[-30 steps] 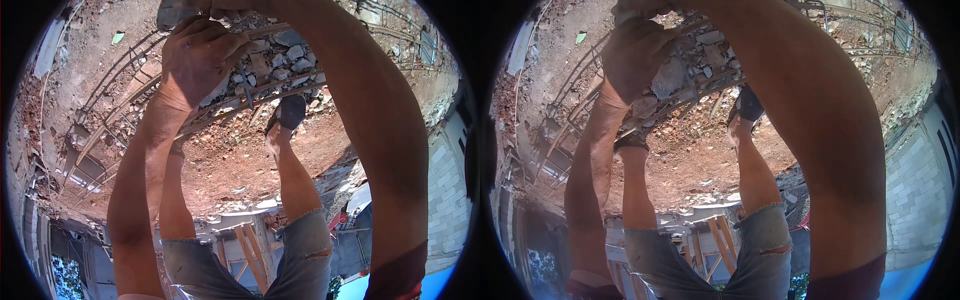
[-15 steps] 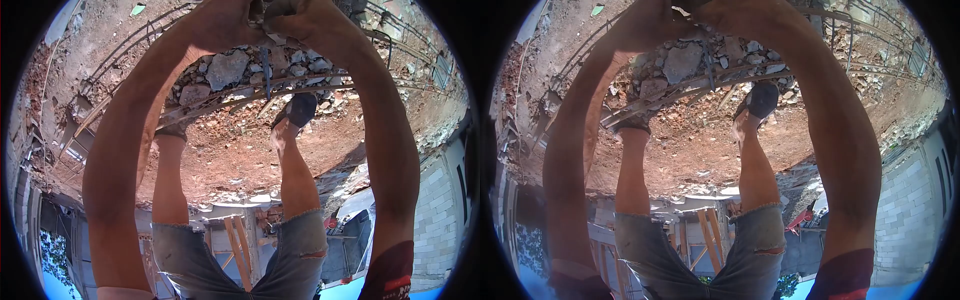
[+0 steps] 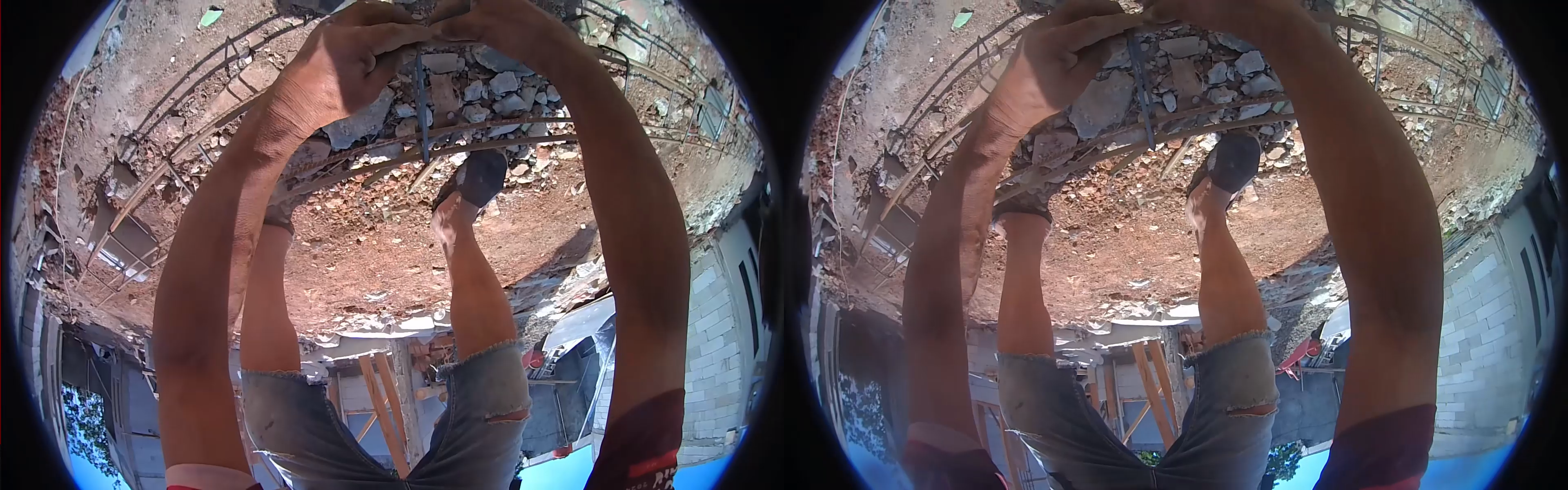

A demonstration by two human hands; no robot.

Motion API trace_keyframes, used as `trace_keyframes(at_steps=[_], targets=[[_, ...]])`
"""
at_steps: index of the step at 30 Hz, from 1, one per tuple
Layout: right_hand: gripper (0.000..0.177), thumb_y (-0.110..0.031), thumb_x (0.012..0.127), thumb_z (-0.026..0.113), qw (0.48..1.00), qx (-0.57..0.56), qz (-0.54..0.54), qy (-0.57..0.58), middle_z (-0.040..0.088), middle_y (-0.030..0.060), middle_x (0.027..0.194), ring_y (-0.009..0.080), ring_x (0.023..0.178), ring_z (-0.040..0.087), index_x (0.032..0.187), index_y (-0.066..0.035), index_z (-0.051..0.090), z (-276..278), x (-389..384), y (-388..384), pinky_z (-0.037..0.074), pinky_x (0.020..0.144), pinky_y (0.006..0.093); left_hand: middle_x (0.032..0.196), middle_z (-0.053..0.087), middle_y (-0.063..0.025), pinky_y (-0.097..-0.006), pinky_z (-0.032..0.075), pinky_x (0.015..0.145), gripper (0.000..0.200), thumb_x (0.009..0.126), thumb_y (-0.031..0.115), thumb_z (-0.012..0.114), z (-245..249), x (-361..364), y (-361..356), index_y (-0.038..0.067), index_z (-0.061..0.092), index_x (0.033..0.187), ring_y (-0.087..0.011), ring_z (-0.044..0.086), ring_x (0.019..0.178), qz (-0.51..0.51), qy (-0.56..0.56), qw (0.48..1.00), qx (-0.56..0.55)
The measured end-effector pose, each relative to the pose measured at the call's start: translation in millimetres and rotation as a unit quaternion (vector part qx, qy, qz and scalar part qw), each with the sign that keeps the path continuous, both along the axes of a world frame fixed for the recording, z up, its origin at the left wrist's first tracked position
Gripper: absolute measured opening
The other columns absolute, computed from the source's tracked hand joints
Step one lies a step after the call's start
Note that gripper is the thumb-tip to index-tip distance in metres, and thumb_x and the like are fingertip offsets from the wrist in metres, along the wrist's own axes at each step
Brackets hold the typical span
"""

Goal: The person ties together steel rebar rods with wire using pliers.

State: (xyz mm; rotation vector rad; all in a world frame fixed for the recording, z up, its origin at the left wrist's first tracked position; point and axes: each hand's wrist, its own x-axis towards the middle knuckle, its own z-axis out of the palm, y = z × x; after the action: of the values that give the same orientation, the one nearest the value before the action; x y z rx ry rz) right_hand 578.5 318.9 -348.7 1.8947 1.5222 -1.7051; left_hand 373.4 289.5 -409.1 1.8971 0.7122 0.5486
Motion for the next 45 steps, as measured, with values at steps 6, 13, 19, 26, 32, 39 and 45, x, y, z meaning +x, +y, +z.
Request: trace_keyframes(at_steps=[6, 13, 19, 26, 32, 39, 45], targets=[[0.016, -0.015, 0.073, 0.062, 0.975, 0.025, 0.217, -0.028, 0.066, 0.0158, 0.068, 0.0249, 0.065, 0.061, 0.077, -0.001, 0.069, -26.7, 5.3, 10.1, 0.048, 0.063, 0.0372, 0.107, 0.057, -0.0181, -0.0396, 0.051, 0.079, 0.058, 0.073, -0.002, 0.063, -7.3, 0.9, 1.4, 0.007, 0.053, 0.13, -0.0328, 0.059, 0.096, -0.071, 0.004, 0.997, 0.028], [0.033, -0.03, 0.09, 0.062, 0.921, 0.351, -0.059, -0.159, 0.069, 0.0092, 0.08, 0.0121, 0.069, 0.063, 0.104, 0.0, 0.069, -1.6, -11.6, -93.7, 0.05, 0.063, 0.0313, 0.097, 0.057, -0.0157, -0.0385, 0.05, 0.068, 0.036, 0.075, 0.014, 0.061, 10.5, 11.6, 34.9, 0.002, 0.063, 0.109, -0.0292, 0.059, 0.081, -0.183, 0.107, 0.977, -0.025], [0.028, -0.019, 0.092, 0.058, 0.896, 0.097, -0.418, 0.114, 0.069, 0.004, 0.089, 0.0092, 0.075, 0.06, 0.111, -0.002, 0.068, -15.3, -40.6, -130.3, 0.048, 0.069, 0.0263, 0.089, 0.055, -0.0127, -0.0347, 0.046, 0.067, 0.023, 0.077, 0.017, 0.059, 21.3, 25.7, 43.9, 0.0, 0.068, 0.091, -0.0237, 0.056, 0.078, -0.148, 0.152, 0.933, -0.291], [0.024, -0.014, 0.091, 0.057, 0.788, 0.006, -0.571, 0.229, 0.069, 0.0027, 0.094, 0.0089, 0.083, 0.06, 0.111, -0.005, 0.068, -20.0, -51.2, -125.1, 0.045, 0.071, 0.0241, 0.087, 0.056, -0.0105, -0.0375, 0.046, 0.068, 0.013, 0.079, 0.011, 0.064, 6.4, 11.6, 2.4, 0.0, 0.064, 0.086, -0.0255, 0.056, 0.079, 0.021, -0.085, 0.991, 0.097], [0.025, -0.021, 0.095, 0.05, 0.698, -0.126, -0.618, 0.339, 0.069, 0.0039, 0.099, 0.0147, 0.089, 0.063, 0.109, -0.007, 0.065, -36.8, -40.2, -116.5, 0.046, 0.077, 0.0327, 0.087, 0.063, 0.0019, -0.035, 0.046, 0.073, 0.031, 0.071, 0.028, 0.079, 11.2, -9.7, -36.4, 0.016, 0.067, 0.096, -0.0175, 0.058, 0.085, 0.064, 0.158, 0.932, 0.319], [0.023, -0.021, 0.096, 0.051, 0.698, -0.104, -0.616, 0.35, 0.069, 0.0053, 0.098, 0.0168, 0.091, 0.066, 0.109, -0.008, 0.066, -42.6, -43.1, -120.2, 0.048, 0.077, 0.0347, 0.081, 0.059, -0.0085, -0.0399, 0.046, 0.07, 0.011, 0.082, 0.01, 0.066, 28.3, -1.7, -11.4, 0.001, 0.062, 0.084, -0.0271, 0.056, 0.077, 0.002, 0.104, 0.949, 0.297], [0.016, -0.014, 0.085, 0.061, 0.905, 0.352, -0.233, -0.047, 0.067, 0.0139, 0.092, 0.0284, 0.081, 0.064, 0.092, -0.001, 0.066, 1.8, -46.4, -92.0, 0.05, 0.07, 0.0399, 0.08, 0.062, -0.0098, -0.0392, 0.047, 0.07, 0.014, 0.082, 0.016, 0.072, 11.7, 5.7, 12.4, 0.004, 0.066, 0.085, -0.0281, 0.06, 0.076, 0.031, 0.06, 0.998, -0.01]])
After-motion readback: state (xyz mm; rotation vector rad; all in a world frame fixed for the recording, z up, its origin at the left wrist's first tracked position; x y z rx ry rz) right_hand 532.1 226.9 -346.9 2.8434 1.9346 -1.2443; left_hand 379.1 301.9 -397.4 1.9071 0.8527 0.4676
